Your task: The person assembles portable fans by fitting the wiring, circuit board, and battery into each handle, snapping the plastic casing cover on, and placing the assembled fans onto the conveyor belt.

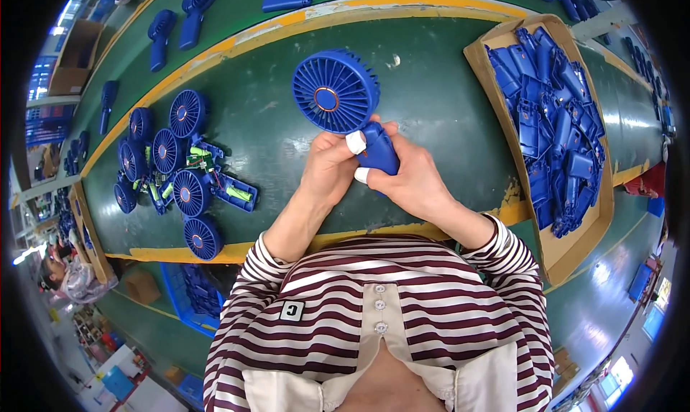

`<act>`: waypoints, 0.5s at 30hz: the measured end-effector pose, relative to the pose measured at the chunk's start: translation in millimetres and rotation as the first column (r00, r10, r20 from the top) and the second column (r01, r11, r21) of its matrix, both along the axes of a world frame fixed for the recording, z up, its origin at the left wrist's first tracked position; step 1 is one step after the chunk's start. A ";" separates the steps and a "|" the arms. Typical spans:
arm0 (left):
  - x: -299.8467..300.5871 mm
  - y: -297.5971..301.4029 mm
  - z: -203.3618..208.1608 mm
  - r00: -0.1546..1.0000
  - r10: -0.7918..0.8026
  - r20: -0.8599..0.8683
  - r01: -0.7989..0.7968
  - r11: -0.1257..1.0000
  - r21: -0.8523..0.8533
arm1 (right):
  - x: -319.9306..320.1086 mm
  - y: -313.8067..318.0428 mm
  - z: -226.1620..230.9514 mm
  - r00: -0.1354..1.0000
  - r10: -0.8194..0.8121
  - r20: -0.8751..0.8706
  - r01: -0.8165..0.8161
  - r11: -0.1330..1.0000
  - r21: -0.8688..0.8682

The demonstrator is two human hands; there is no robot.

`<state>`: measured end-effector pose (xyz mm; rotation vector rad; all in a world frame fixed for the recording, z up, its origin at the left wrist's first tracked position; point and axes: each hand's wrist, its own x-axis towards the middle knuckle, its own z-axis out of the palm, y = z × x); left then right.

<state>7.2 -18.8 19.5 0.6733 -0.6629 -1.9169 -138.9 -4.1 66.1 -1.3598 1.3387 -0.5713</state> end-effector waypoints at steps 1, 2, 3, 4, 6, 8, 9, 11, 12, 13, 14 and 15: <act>-1.3 1.0 1.1 1.000 0.016 0.002 -0.016 1.000 -0.009 | 1.2 0.5 0.1 0.996 -0.013 -0.087 0.007 0.998 -0.066; -2.4 1.6 2.1 0.999 0.032 0.003 -0.032 0.999 -0.018 | 1.6 0.9 -0.8 0.996 -0.015 -0.085 0.010 0.998 -0.064; -3.4 1.8 3.1 1.000 0.030 0.004 -0.029 0.999 -0.016 | 1.7 1.2 -2.1 0.996 -0.023 -0.086 0.017 0.997 -0.069; -4.3 1.9 4.1 0.999 0.031 0.007 -0.031 1.000 -0.004 | 1.5 1.3 -2.8 0.996 -0.029 -0.088 0.022 0.997 -0.074; -6.3 2.4 5.9 0.999 0.033 0.010 -0.033 0.999 0.009 | 0.6 1.4 -2.3 0.999 -0.046 -0.025 0.045 0.997 -0.068; -8.7 2.8 7.7 0.998 0.055 -0.013 -0.055 0.998 0.022 | -0.2 1.5 -3.4 0.997 -0.062 0.038 0.064 0.996 -0.062; -9.3 3.2 7.8 0.998 0.057 -0.013 -0.057 0.998 0.023 | -0.4 2.1 -6.5 0.995 -0.079 0.055 0.082 0.995 -0.050; -9.9 3.1 8.5 0.998 0.060 -0.006 -0.060 0.998 0.022 | -0.9 2.2 -6.6 0.993 -0.093 0.071 0.095 0.995 -0.038; -10.3 2.8 9.4 0.998 0.065 -0.008 -0.065 0.998 0.022 | -1.5 2.0 -3.6 0.992 -0.097 0.083 0.099 0.995 -0.023; -10.6 2.0 10.8 0.998 0.054 0.011 -0.055 0.998 0.022 | -2.0 1.7 -2.1 0.990 -0.101 0.095 0.102 0.995 -0.008; -10.9 1.8 11.7 0.999 0.044 0.029 -0.045 0.999 0.022 | -2.1 1.5 -3.8 0.991 -0.095 0.093 0.096 0.995 -0.008; -11.6 2.1 12.5 0.998 0.051 0.027 -0.052 0.998 0.021 | -2.3 1.2 -6.6 0.979 -0.114 0.169 0.115 0.993 0.002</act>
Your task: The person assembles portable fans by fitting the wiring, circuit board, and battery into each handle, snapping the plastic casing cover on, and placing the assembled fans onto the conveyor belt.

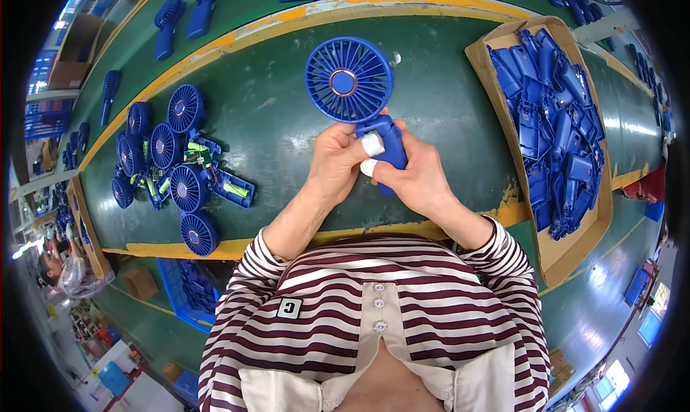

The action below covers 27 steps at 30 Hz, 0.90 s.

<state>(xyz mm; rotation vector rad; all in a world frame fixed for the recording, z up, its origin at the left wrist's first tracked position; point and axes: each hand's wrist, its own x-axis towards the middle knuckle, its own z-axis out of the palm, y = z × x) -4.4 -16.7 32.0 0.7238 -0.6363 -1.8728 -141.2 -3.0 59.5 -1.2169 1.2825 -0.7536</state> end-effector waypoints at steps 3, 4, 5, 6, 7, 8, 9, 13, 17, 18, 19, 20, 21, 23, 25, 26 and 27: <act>-0.6 0.2 0.4 0.996 -0.011 0.083 0.010 1.000 0.015 | -2.0 -0.4 -7.0 0.997 -0.015 0.081 0.013 0.999 0.029; -0.4 0.3 -0.1 0.997 -0.003 0.082 0.002 1.000 0.015 | -2.4 -0.6 -8.1 0.996 -0.019 0.085 0.014 0.998 0.055; -0.8 0.6 -0.6 0.996 -0.012 0.085 0.010 1.000 0.019 | -2.4 -0.9 -6.8 0.996 -0.012 0.084 0.008 0.998 0.055; -1.5 1.3 -1.2 0.996 -0.022 0.087 0.020 1.000 0.024 | -2.5 -0.9 -4.4 0.997 -0.006 0.081 -0.001 0.996 0.092; -2.2 2.2 -2.6 0.996 -0.017 0.085 0.015 1.000 0.025 | -2.7 -0.9 -3.1 0.997 -0.001 0.078 -0.009 0.992 0.129; -3.0 3.3 -4.5 0.996 0.002 0.093 -0.003 1.000 0.015 | -3.1 -1.1 -3.8 0.997 0.004 0.076 -0.013 0.991 0.130; -3.9 3.5 -5.7 0.995 0.018 0.101 -0.018 1.000 0.004 | -3.6 -1.8 -5.2 0.997 0.006 0.078 -0.018 0.989 0.148; -7.5 2.3 -7.1 0.993 0.062 0.099 -0.060 0.998 -0.025 | -4.3 -4.0 -9.1 0.989 -0.002 0.149 -0.021 0.988 0.152; -6.1 -5.0 -2.2 0.995 0.008 0.096 -0.017 0.996 0.091 | -5.4 -6.7 -12.6 0.967 -0.067 0.244 0.021 0.982 0.189; -3.8 -6.8 -1.0 0.998 -0.026 0.059 0.014 0.981 0.195 | -4.6 -7.8 -10.9 0.978 -0.049 0.201 0.006 0.979 0.206; -2.2 -7.2 -5.1 0.999 -0.024 0.040 0.016 0.981 0.194 | -4.1 -8.8 -10.1 0.987 -0.029 0.158 -0.007 0.975 0.223; -2.2 -7.0 -5.2 0.999 -0.023 0.039 0.015 0.981 0.193 | -3.8 -9.8 -11.4 0.987 -0.028 0.158 -0.008 0.975 0.223; -2.8 -6.6 -5.0 1.000 -0.002 0.031 -0.004 0.980 0.199 | -4.0 -10.7 -13.6 0.993 -0.021 0.115 -0.004 0.977 0.215; -3.4 -6.9 -6.1 1.000 0.020 0.022 -0.024 0.979 0.203 | -5.2 -10.6 -17.4 0.997 -0.014 0.071 -0.001 0.979 0.205; -3.4 -7.9 -9.7 0.998 0.060 -0.001 -0.059 0.982 0.177 | -7.5 -10.2 -19.6 1.000 -0.019 -0.003 0.019 0.988 0.153; -2.7 -8.2 -9.6 0.998 0.064 -0.001 -0.063 0.982 0.176 | -7.3 -11.3 -17.8 1.000 -0.015 -0.003 0.015 0.988 0.151; -1.4 -8.1 -9.5 0.999 0.046 -0.015 -0.043 0.985 0.168 | -6.8 -11.8 -14.3 0.998 -0.022 0.066 0.009 0.983 0.182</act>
